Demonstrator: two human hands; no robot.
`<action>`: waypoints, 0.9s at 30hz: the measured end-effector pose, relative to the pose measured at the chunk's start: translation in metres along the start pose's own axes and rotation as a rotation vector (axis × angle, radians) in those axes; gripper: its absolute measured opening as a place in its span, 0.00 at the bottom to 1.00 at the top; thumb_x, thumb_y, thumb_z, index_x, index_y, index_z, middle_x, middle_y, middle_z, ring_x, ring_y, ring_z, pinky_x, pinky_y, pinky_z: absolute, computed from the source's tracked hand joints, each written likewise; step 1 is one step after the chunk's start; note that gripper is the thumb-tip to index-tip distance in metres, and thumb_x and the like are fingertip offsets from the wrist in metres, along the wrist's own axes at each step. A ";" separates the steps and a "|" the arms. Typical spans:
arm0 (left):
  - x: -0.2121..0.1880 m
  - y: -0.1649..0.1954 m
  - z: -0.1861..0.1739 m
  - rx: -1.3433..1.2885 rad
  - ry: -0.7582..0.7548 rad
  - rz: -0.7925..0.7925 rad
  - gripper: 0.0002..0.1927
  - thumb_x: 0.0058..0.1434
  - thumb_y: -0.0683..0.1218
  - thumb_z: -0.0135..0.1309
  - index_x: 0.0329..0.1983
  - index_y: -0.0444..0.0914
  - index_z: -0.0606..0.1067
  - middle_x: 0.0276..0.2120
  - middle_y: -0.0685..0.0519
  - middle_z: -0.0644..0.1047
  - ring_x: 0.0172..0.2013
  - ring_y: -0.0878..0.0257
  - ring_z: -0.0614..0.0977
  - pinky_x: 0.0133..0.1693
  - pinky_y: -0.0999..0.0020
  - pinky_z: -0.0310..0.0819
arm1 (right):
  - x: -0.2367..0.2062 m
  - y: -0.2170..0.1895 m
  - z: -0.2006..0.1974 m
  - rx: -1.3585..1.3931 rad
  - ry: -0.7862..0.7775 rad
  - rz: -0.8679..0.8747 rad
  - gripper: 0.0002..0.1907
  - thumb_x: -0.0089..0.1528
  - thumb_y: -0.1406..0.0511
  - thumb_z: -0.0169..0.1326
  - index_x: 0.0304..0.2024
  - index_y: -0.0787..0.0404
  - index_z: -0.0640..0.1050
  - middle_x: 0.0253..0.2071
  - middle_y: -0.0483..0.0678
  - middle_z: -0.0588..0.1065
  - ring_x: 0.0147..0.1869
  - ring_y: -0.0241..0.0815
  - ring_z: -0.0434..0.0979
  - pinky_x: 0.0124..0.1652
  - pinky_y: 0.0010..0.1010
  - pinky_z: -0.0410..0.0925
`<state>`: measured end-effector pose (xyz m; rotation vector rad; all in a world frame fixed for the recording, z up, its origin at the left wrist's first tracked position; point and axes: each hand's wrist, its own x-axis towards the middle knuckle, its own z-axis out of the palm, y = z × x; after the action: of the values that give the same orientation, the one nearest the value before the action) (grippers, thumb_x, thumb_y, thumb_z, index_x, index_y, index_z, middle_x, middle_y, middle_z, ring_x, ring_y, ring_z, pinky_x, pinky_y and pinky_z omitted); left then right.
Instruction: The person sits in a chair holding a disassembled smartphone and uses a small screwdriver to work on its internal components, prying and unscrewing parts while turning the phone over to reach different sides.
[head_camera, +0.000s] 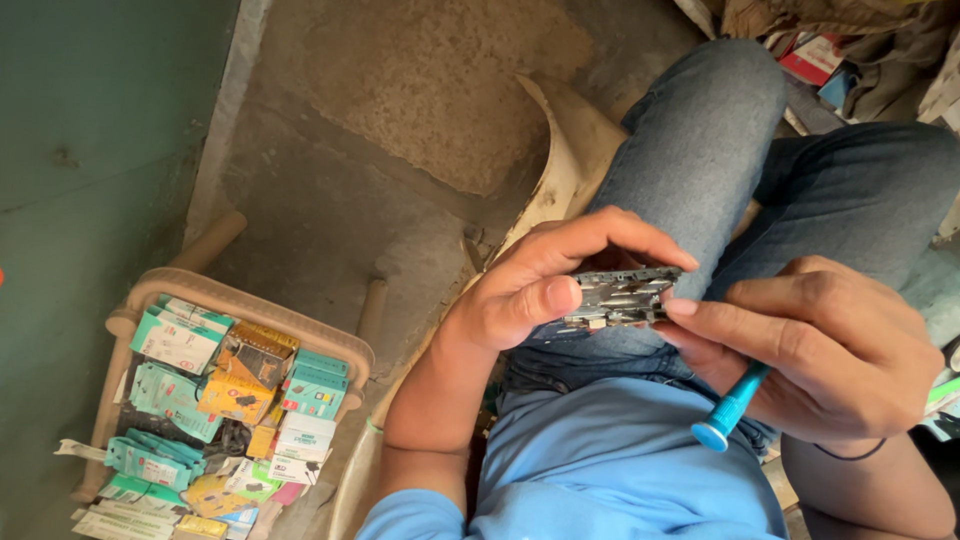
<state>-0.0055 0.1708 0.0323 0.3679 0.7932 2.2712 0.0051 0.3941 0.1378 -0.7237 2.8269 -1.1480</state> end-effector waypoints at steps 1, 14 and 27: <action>0.000 0.000 0.000 0.000 -0.001 0.000 0.40 0.74 0.70 0.43 0.64 0.29 0.71 0.52 0.46 0.78 0.50 0.62 0.79 0.54 0.71 0.72 | 0.000 0.000 0.000 -0.001 0.001 0.000 0.15 0.55 0.66 0.71 0.41 0.63 0.83 0.29 0.48 0.76 0.28 0.37 0.72 0.26 0.27 0.63; 0.004 -0.002 -0.006 0.094 -0.058 0.034 0.37 0.71 0.68 0.51 0.64 0.32 0.71 0.52 0.49 0.77 0.50 0.63 0.80 0.53 0.71 0.74 | 0.003 0.014 -0.009 0.109 -0.024 -0.048 0.18 0.53 0.68 0.71 0.42 0.66 0.80 0.30 0.51 0.75 0.27 0.33 0.74 0.26 0.25 0.66; 0.004 0.006 -0.003 0.203 -0.057 -0.047 0.35 0.69 0.69 0.53 0.62 0.36 0.75 0.51 0.54 0.79 0.45 0.65 0.80 0.49 0.73 0.74 | 0.025 0.024 -0.053 -0.232 -0.645 -0.366 0.29 0.44 0.59 0.61 0.49 0.55 0.83 0.33 0.42 0.80 0.21 0.31 0.70 0.18 0.32 0.59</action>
<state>-0.0131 0.1690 0.0337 0.5000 0.9956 2.1326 -0.0363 0.4336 0.1645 -1.3736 2.3364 -0.4625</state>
